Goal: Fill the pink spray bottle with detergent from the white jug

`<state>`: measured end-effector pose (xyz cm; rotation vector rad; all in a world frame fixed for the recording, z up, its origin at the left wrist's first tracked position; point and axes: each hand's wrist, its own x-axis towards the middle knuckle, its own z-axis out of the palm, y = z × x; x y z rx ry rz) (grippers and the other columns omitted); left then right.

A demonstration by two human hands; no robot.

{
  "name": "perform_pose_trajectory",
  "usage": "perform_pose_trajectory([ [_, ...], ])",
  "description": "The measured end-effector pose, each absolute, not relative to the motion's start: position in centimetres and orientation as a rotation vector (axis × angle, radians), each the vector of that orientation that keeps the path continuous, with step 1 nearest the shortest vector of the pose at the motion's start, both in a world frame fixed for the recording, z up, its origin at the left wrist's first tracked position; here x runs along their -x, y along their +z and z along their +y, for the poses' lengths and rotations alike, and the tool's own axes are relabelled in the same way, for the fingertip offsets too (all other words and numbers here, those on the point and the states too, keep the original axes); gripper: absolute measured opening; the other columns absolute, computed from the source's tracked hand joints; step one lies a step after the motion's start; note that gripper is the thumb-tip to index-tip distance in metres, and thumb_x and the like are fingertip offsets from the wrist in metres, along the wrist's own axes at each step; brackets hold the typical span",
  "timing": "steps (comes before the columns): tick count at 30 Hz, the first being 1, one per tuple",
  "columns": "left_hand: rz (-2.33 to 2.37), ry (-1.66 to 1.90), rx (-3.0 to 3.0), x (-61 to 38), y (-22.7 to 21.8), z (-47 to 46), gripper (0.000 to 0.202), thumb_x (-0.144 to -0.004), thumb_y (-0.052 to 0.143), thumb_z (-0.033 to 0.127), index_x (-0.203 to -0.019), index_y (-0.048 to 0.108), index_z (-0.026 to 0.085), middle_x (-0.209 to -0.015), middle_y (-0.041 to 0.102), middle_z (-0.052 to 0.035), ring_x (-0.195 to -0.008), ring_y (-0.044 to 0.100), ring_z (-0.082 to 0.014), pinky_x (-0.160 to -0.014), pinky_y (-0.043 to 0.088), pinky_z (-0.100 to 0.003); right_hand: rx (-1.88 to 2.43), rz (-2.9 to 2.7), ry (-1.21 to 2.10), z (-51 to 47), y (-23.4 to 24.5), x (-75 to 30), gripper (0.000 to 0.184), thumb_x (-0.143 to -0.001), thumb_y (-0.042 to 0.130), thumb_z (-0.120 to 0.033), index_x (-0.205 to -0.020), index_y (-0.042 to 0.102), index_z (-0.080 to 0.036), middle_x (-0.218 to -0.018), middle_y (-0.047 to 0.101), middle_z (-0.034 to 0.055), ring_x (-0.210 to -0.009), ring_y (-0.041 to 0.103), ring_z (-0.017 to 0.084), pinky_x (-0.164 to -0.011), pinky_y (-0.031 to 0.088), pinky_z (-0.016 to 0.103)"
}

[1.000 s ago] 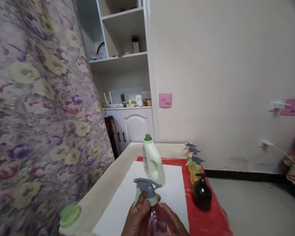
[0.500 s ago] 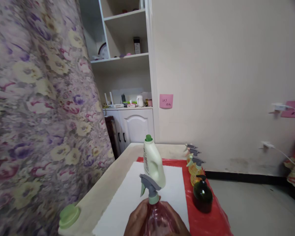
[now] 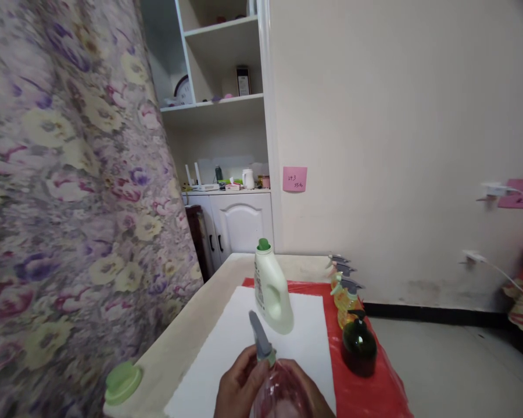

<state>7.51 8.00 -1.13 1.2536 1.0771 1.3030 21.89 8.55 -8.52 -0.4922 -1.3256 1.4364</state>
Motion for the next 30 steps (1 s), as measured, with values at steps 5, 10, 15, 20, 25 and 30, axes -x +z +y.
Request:
perform_pose_trajectory([
  [5, 1.009, 1.293, -1.246, -7.4, -0.7, 7.7, 0.051, -0.069, 0.071, 0.054, -0.107, 0.068, 0.021, -0.097, 0.077, -0.0065, -0.099, 0.067, -0.028, -0.09, 0.049, -0.036, 0.484, -1.317, 1.427, 8.2, -8.2, -22.0, 0.067, -0.057, 0.083, -0.044, -0.116, 0.058, -0.024, -0.114, 0.067, 0.0087, -0.107, 0.06, 0.031, -0.095, 0.042, 0.043],
  [10, 1.077, 1.335, -1.307, -7.5, -1.2, 8.3, 0.034, -0.066, 0.078, 0.048, -0.084, 0.068, 0.02, -0.076, 0.072, -0.0007, -0.077, 0.064, -0.0201, -0.072, 0.049, -0.028, 0.497, -1.348, 1.404, 8.7, -9.6, -22.2, 0.076, -0.053, 0.084, -0.043, -0.12, 0.055, -0.023, -0.12, 0.064, 0.0098, -0.115, 0.056, 0.034, -0.099, 0.04, 0.044],
  [15, 0.986, 1.222, -1.277, -7.1, -1.0, 8.7, 0.038, -0.07, 0.073, 0.049, -0.093, 0.07, 0.019, -0.086, 0.075, -0.0032, -0.084, 0.066, -0.0229, -0.08, 0.049, -0.031, 0.521, -1.359, 1.393, 8.5, -8.8, -22.3, 0.067, -0.057, 0.081, -0.048, -0.114, 0.057, -0.023, -0.109, 0.066, 0.0075, -0.103, 0.06, 0.029, -0.094, 0.042, 0.041],
  [20, 0.998, 1.164, -1.346, -7.1, -1.1, 8.8, 0.042, -0.069, 0.073, 0.053, -0.094, 0.07, 0.02, -0.093, 0.077, -0.006, -0.088, 0.068, -0.0255, -0.082, 0.052, -0.033, 0.564, -1.362, 1.351, 8.6, -9.2, -22.2, 0.085, -0.05, 0.084, -0.055, -0.122, 0.053, -0.024, -0.121, 0.063, 0.0097, -0.115, 0.057, 0.033, -0.1, 0.04, 0.044],
  [25, 1.058, 1.249, -1.277, -7.9, -1.3, 8.1, 0.041, -0.072, 0.07, 0.054, -0.094, 0.071, 0.02, -0.09, 0.077, -0.0056, -0.086, 0.069, -0.0252, -0.079, 0.053, -0.033, 0.611, -1.375, 1.292, 8.7, -10.3, -22.1, 0.098, -0.043, 0.082, -0.065, -0.127, 0.052, -0.024, -0.131, 0.059, 0.0107, -0.125, 0.051, 0.036, -0.109, 0.034, 0.048],
  [30, 0.918, 1.192, -1.189, -7.8, -1.3, 8.1, 0.039, -0.07, 0.074, 0.051, -0.092, 0.072, 0.019, -0.089, 0.077, -0.0061, -0.087, 0.069, -0.0255, -0.079, 0.052, -0.034, 0.443, -1.278, 1.419, 8.7, -10.4, -21.7, 0.1, -0.043, 0.085, -0.061, -0.129, 0.052, -0.023, -0.145, 0.049, 0.0132, -0.137, 0.04, 0.037, -0.115, 0.026, 0.05],
])
